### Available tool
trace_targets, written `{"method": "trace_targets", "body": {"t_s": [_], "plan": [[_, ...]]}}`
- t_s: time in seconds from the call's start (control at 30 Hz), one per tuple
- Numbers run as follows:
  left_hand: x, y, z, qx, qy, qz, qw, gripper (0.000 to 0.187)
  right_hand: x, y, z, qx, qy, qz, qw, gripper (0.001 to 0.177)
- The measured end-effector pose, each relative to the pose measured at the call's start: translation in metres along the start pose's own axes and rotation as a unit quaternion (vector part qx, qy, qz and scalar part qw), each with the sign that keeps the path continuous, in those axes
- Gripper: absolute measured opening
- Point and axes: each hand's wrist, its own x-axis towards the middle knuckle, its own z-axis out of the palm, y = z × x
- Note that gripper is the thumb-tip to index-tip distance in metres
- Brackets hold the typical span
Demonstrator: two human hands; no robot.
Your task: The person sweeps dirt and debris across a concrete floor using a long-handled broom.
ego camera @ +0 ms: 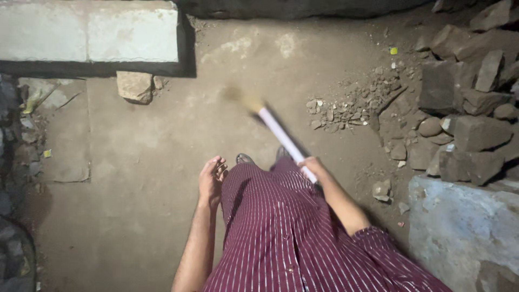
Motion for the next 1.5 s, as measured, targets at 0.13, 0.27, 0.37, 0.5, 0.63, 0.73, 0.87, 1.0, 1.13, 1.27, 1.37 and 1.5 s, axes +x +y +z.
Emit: {"method": "trace_targets", "body": {"t_s": [0.13,0.27,0.37,0.5,0.63,0.73,0.87,1.0,1.13,1.27,1.37,1.5], "plan": [[0.010,0.008,0.023,-0.018,-0.014,-0.017,1.000,0.027,0.023,-0.034,-0.016,0.185,0.026,-0.072,0.980,0.013],[0.017,0.016,0.050,-0.002,-0.026,-0.013,1.000,0.027,0.052,-0.068,-0.012,0.216,0.126,-0.153,0.956,0.013],[0.036,0.022,0.065,0.032,-0.017,-0.012,0.999,0.028,0.067,-0.083,0.004,0.148,0.152,-0.167,0.963,0.012],[0.075,0.023,0.097,0.035,-0.030,-0.001,0.999,0.028,0.096,-0.119,0.013,-0.024,0.117,-0.217,0.969,0.033],[0.108,0.051,0.148,0.061,-0.039,0.007,0.997,0.030,0.138,-0.177,0.006,-0.022,0.008,-0.240,0.971,0.050],[0.119,0.082,0.184,0.088,-0.025,0.006,0.996,0.026,0.167,-0.216,-0.016,-0.153,0.042,-0.171,0.972,0.044],[0.128,0.103,0.195,0.067,0.002,0.022,0.997,0.026,0.170,-0.218,-0.081,0.000,0.085,-0.171,0.982,0.028],[0.134,0.089,0.192,0.044,0.019,-0.005,0.999,0.026,0.150,-0.200,-0.172,0.109,0.226,-0.099,0.963,0.030],[0.135,0.079,0.196,0.072,0.021,-0.033,0.997,0.025,0.134,-0.190,-0.243,0.232,0.279,-0.115,0.925,0.022],[0.138,0.087,0.209,0.093,0.027,-0.026,0.995,0.025,0.130,-0.178,-0.240,0.274,0.344,-0.110,0.891,0.031],[0.132,0.093,0.218,0.082,0.020,-0.022,0.996,0.024,0.126,-0.159,-0.192,0.166,0.350,-0.158,0.908,0.030],[0.126,0.092,0.217,0.075,0.004,-0.022,0.997,0.023,0.119,-0.135,-0.123,-0.026,0.306,-0.229,0.924,0.038]]}}
